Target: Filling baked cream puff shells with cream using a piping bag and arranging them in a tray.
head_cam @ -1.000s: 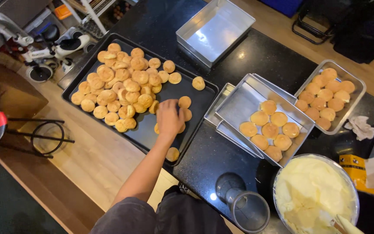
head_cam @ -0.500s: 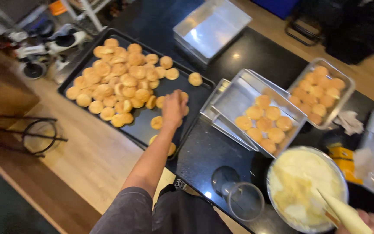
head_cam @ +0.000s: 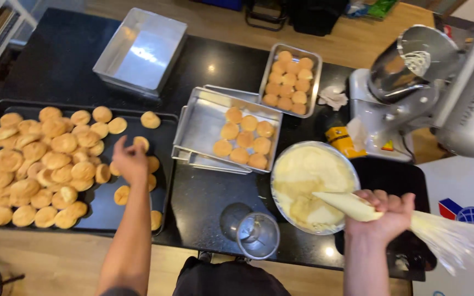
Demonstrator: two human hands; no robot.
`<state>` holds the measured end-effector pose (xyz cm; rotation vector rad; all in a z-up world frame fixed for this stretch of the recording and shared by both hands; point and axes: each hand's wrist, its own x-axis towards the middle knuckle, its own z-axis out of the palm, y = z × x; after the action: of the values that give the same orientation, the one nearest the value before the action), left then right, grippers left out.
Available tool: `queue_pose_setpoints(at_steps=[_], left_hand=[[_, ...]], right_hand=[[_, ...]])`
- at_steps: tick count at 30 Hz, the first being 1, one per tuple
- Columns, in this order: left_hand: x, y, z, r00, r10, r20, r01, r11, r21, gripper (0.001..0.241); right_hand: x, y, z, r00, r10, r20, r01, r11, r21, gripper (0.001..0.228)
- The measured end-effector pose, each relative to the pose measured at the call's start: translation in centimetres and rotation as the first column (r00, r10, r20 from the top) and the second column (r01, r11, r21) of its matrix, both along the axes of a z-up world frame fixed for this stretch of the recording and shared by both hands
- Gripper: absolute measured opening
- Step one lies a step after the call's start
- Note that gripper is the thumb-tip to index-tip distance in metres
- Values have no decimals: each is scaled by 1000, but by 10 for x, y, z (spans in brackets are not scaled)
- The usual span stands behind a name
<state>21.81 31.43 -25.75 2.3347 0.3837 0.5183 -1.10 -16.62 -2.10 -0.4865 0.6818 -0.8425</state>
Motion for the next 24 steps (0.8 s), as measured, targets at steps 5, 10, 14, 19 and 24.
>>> queue_pose_setpoints(at_steps=[5, 10, 14, 19, 24], left_hand=[[-60, -91, 88, 914, 102, 394, 238, 652, -720, 45], [-159, -212, 211, 949, -193, 250, 270, 84, -959, 47], [-187, -252, 247, 903, -349, 249, 167, -248, -954, 48], [-201, -269, 251, 862, -455, 223, 149, -193, -970, 44], [-208, -277, 257, 829, -523, 200, 171, -104, -980, 40]], right_hand=[[2, -7, -10, 998, 63, 1, -63, 998, 5, 62], [12, 31, 30, 986, 109, 125, -104, 993, -48, 60], [10, 47, 54, 968, 124, 216, -107, 990, -88, 61], [-3, 43, 59, 963, 62, 262, -31, 992, -121, 63], [-12, 39, 68, 962, -23, 273, 72, 983, -171, 62]])
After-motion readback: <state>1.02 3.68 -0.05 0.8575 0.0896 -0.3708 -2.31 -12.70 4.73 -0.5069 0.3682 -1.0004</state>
